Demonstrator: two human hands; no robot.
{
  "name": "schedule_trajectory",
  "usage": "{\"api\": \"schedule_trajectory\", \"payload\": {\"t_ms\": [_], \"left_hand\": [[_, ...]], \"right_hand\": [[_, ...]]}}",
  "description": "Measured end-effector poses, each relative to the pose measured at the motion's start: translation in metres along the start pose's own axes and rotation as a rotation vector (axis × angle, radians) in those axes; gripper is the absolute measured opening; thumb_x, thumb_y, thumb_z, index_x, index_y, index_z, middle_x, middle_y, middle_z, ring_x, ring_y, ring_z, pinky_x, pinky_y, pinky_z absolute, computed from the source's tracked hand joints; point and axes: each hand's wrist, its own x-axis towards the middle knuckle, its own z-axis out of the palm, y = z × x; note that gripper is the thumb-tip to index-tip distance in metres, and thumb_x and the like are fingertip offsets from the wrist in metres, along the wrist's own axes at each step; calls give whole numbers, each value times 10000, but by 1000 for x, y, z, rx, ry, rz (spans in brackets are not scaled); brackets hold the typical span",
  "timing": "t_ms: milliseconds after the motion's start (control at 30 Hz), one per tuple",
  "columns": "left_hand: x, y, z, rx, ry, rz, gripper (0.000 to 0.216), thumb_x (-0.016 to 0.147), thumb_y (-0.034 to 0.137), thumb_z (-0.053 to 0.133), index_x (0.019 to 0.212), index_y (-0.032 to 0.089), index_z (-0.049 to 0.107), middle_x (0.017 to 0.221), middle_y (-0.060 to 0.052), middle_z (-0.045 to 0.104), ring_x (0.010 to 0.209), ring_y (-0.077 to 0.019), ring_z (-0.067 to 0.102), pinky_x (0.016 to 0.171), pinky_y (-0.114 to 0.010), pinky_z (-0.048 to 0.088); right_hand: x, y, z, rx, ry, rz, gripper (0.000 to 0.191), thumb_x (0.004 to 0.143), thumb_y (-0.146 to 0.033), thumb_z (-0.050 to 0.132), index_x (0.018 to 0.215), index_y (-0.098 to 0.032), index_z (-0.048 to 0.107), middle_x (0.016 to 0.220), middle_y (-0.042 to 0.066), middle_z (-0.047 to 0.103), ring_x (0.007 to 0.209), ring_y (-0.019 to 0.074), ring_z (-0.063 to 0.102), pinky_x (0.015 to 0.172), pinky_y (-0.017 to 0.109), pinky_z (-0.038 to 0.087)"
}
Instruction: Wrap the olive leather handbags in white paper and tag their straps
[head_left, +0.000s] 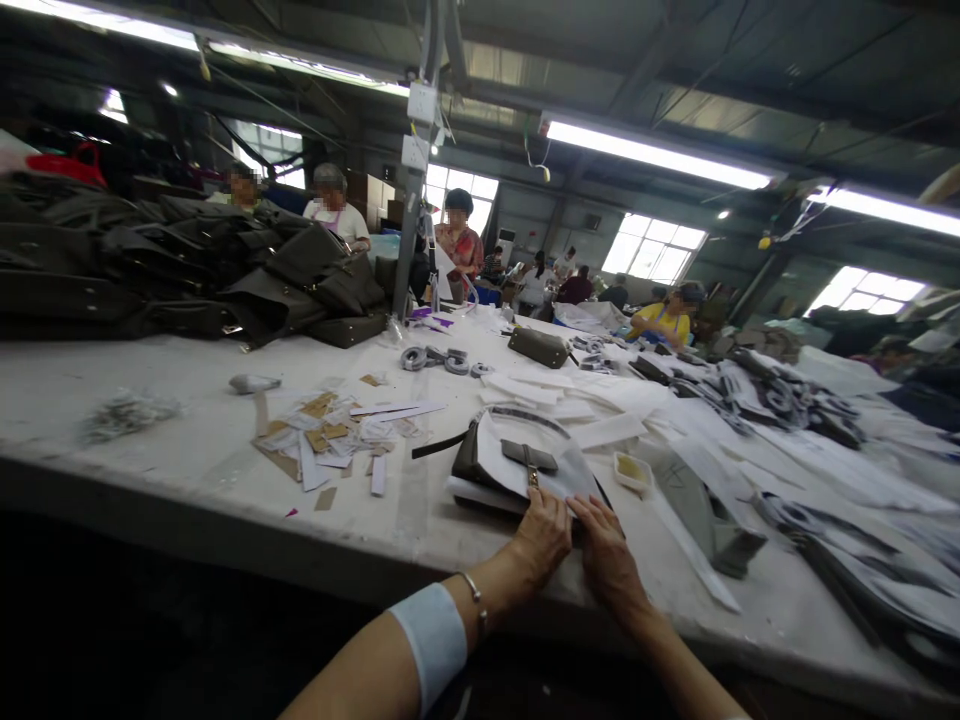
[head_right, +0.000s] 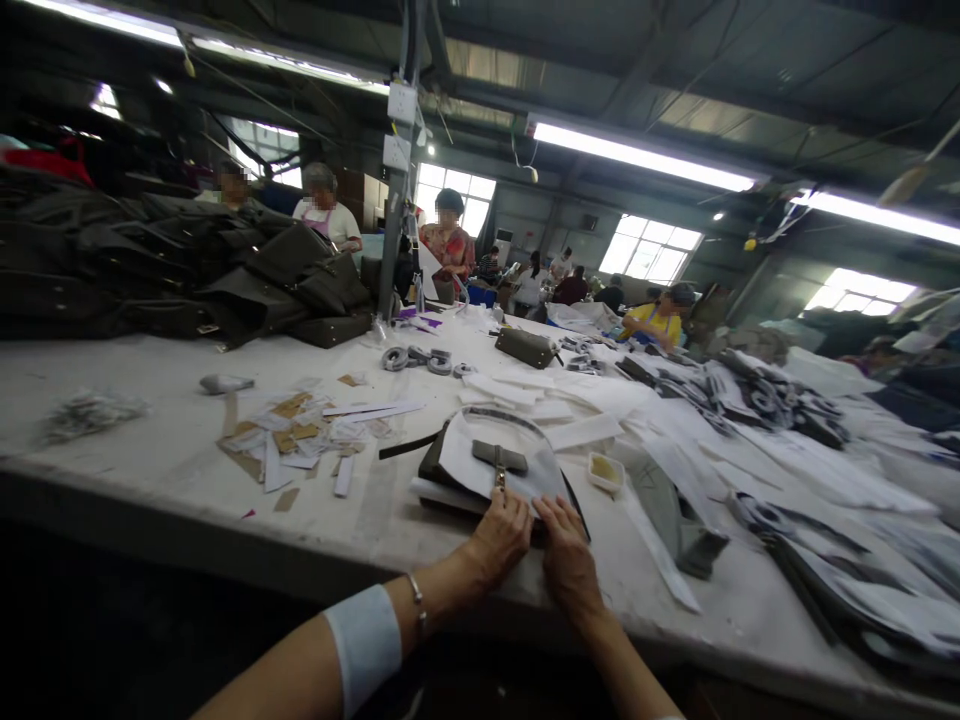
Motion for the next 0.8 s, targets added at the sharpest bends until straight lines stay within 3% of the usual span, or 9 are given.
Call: {"api": "schedule_trajectory", "payload": {"t_ms": [133,267,367,467,633,800], "left_hand": [[-1,-1,2,-4,23,-2,314,937,173,431,1148,50,630,938,-164,686,903,-297,657,783,-506,523],[-11,-4,4,-37,48,-9,375,943,161,439,1295,87,546,1021,-160,679,1007,-290,636,849,-488,517],[-19,-5,5,-64,61,-26,405,955,179,433,1349,118,505,1187,-172,638,1109,-312,599,917,-518,491],[-22,-3,3,-91,94,-40,412,961,207,436,1365,158,496,1292,-150,595,1164,-327,570,954,-542,470],[-22,-3,-3,-106,147,-65,389,958,220,435,1331,175,535,1263,-125,617,1143,-321,579,951,-535,474],[-27,-1,0,-132,182,-85,387,957,229,424,1323,185,544,1279,-104,609,1175,-320,550,991,-533,443]], "right_hand": [[15,0,-30,150,-119,163,534,794,-336,595,1318,-238,563,1404,90,533,1341,304,435,1101,521,394],[29,-1,-62,395,-40,686,728,781,-542,612,1399,-198,440,1454,152,456,1344,325,428,968,472,512],[34,2,-67,688,-129,981,747,774,-573,631,1363,-150,453,1361,208,523,1222,323,546,825,427,579],[37,4,-61,770,-174,1043,701,780,-583,636,1312,-152,485,1267,193,587,1092,291,616,747,397,594],[45,3,-57,818,-252,1040,642,714,-536,720,1220,-189,532,1108,122,663,883,231,662,636,325,574],[40,-1,-54,899,-303,975,607,699,-490,720,1193,-188,538,1091,99,677,868,207,674,643,288,562]]}}
